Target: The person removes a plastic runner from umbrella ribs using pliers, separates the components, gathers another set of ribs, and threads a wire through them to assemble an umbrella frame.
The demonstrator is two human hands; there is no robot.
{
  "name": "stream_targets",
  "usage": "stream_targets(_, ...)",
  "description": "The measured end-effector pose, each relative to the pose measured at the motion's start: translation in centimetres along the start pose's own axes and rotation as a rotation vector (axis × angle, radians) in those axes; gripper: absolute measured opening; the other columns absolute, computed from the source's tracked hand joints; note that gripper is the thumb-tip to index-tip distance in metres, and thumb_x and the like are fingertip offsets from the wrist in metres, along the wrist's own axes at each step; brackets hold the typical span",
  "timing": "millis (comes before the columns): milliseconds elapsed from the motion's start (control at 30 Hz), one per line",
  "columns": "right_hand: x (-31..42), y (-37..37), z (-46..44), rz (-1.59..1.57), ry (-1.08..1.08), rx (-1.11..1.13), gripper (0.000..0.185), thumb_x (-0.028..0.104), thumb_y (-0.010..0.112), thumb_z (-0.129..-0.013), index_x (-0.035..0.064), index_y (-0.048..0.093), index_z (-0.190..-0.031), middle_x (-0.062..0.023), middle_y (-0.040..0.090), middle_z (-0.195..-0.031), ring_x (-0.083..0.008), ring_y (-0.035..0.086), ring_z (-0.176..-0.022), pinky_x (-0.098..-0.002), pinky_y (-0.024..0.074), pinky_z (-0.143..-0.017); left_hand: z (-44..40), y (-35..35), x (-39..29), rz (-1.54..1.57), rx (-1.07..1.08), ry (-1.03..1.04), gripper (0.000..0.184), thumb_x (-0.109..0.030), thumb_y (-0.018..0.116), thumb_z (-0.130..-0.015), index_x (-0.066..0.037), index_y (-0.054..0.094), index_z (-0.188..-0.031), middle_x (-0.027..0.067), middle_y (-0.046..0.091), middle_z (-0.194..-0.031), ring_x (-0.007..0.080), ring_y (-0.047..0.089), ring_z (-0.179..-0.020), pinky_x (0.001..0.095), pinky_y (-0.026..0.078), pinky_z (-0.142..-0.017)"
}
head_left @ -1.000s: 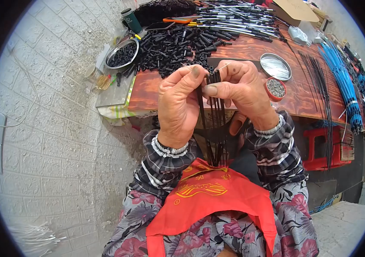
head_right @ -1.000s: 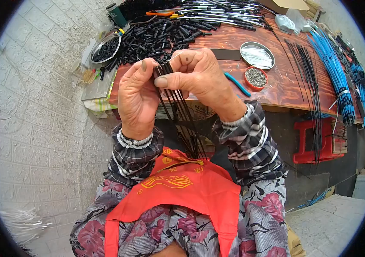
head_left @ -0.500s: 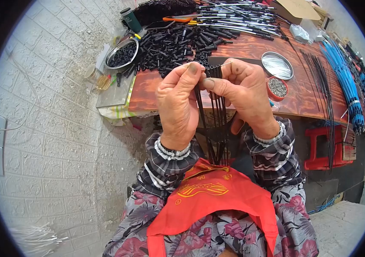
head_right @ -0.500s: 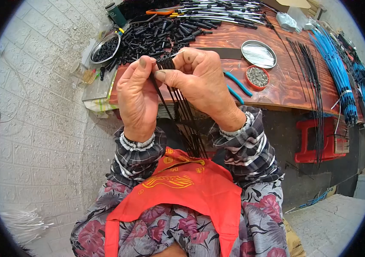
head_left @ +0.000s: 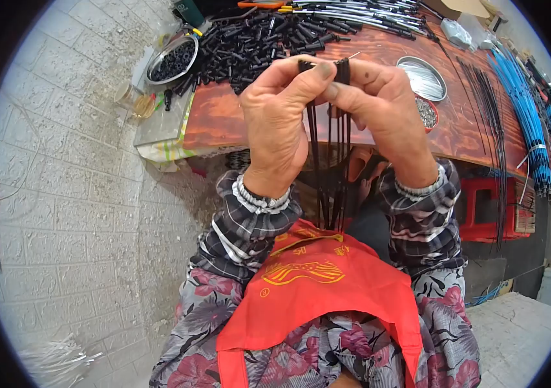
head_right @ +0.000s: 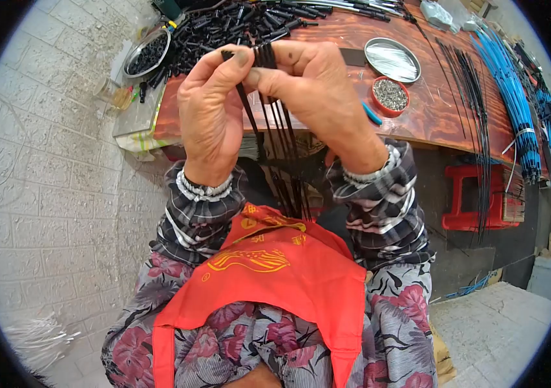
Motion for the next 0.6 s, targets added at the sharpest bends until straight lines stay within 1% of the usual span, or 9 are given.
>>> stream_targets(67,-0.3,-0.3,0.0,-0.029,-0.001,0.027,0.024,0.016,0.067,-0.09,0.0002,0.068,-0.108,-0.0018,0.07,-0.081,0.0003,0.053,-0.061,-0.0145,0.0334,-0.049,-0.1,-0.5,0.3,0.003,-0.003,-0.025,0.009,-0.004,0.069,-0.087,0.001,0.069,-0.095,0.0022,0.066,-0.083,0.0074,0.058,-0.073,0.022,0.048,-0.066)
stream_targets(200,-1.0,-2.3,0.0,-0.092,-0.005,-0.023,0.024,0.016,0.066,-0.09,0.001,0.068,-0.109,-0.0034,0.072,-0.084,0.0008,0.052,-0.06,-0.0147,0.0318,-0.047,-1.0,-5.4,1.1,-0.115,-0.139,-0.016,0.013,-0.003,0.068,-0.087,0.001,0.069,-0.1,0.0021,0.066,-0.084,0.0073,0.057,-0.071,0.0219,0.048,-0.061)
stream_targets(267,-1.3,-3.1,0.0,-0.065,0.009,-0.051,0.025,0.016,0.066,-0.091,0.0012,0.067,-0.111,-0.0045,0.072,-0.086,0.0012,0.052,-0.06,-0.0145,0.0311,-0.047,-1.6,-10.6,3.0,-0.459,-0.205,0.003,0.015,-0.003,0.068,-0.086,0.002,0.071,-0.1,0.002,0.065,-0.083,0.0076,0.058,-0.069,0.0237,0.048,-0.06)
stream_targets(300,-1.5,-3.3,0.1,-0.05,0.016,-0.065,0.026,0.016,0.066,-0.091,0.0013,0.067,-0.112,-0.0051,0.072,-0.087,0.0014,0.052,-0.06,-0.0144,0.0308,-0.047,-1.8,-11.9,4.4,-0.46,-0.205,-0.001,0.015,-0.003,0.068,-0.086,0.002,0.071,-0.1,0.002,0.065,-0.083,0.0076,0.058,-0.069,0.0237,0.048,-0.06)
stream_targets(367,-1.6,-3.4,0.0,-0.049,0.016,-0.064,0.026,0.016,0.066,-0.091,0.0012,0.067,-0.112,-0.0051,0.072,-0.086,0.0016,0.051,-0.06,-0.0143,0.0307,-0.047,-2.2,-12.0,6.2,-0.932,-0.038,0.109,0.019,-0.008,0.07,-0.08,-0.003,0.073,-0.098,0.0055,0.064,-0.08,0.0145,0.061,-0.07,0.0303,0.049,-0.06)
stream_targets(400,-1.6,-3.4,-0.1,-0.049,0.01,-0.062,0.026,0.017,0.066,-0.091,0.0012,0.067,-0.112,-0.0051,0.072,-0.086,0.0017,0.051,-0.059,-0.0142,0.0306,-0.046,-2.7,-11.9,6.6,-0.932,-0.039,0.11,0.019,-0.008,0.07,-0.08,-0.003,0.073,-0.098,0.0055,0.064,-0.08,0.0145,0.061,-0.07,0.0303,0.049,-0.06)
stream_targets(500,-1.9,-3.5,-0.1,-0.05,0.006,-0.067,0.027,0.017,0.066,-0.091,0.0011,0.067,-0.112,-0.0051,0.072,-0.086,0.0019,0.05,-0.059,-0.0141,0.0302,-0.046,-3.5,-10.4,7.9,-1.37,0.058,0.205,0.023,-0.014,0.071,-0.074,-0.009,0.074,-0.096,0.0101,0.062,-0.077,0.0245,0.063,-0.075,0.0383,0.049,-0.064)
stream_targets(533,-1.9,-3.6,0.0,-0.044,0.003,-0.073,0.027,0.017,0.066,-0.091,0.0011,0.067,-0.112,-0.005,0.072,-0.086,0.002,0.05,-0.058,-0.0141,0.0301,-0.046,-3.7,-10.4,8.2,-1.37,0.06,0.205,0.023,-0.014,0.071,-0.074,-0.009,0.074,-0.096,0.0101,0.062,-0.077,0.0245,0.063,-0.075,0.0383,0.049,-0.064)
stream_targets(600,-1.8,-4.0,-0.1,-0.04,-0.004,-0.084,0.026,0.018,0.066,-0.091,0.0011,0.067,-0.111,-0.005,0.072,-0.086,0.002,0.05,-0.058,-0.0142,0.0299,-0.046,-4.2,-10.1,8.7,-1.441,0.088,0.19,0.025,-0.017,0.071,-0.071,-0.011,0.074,-0.095,0.0117,0.062,-0.078,0.0295,0.062,-0.078,0.0414,0.049,-0.068)
Point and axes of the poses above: each hand's wrist, its own z-axis away from the middle knuckle, its own y-axis out of the palm, x = y × z, the point moved 8 cm from there along -z, towards the middle knuckle
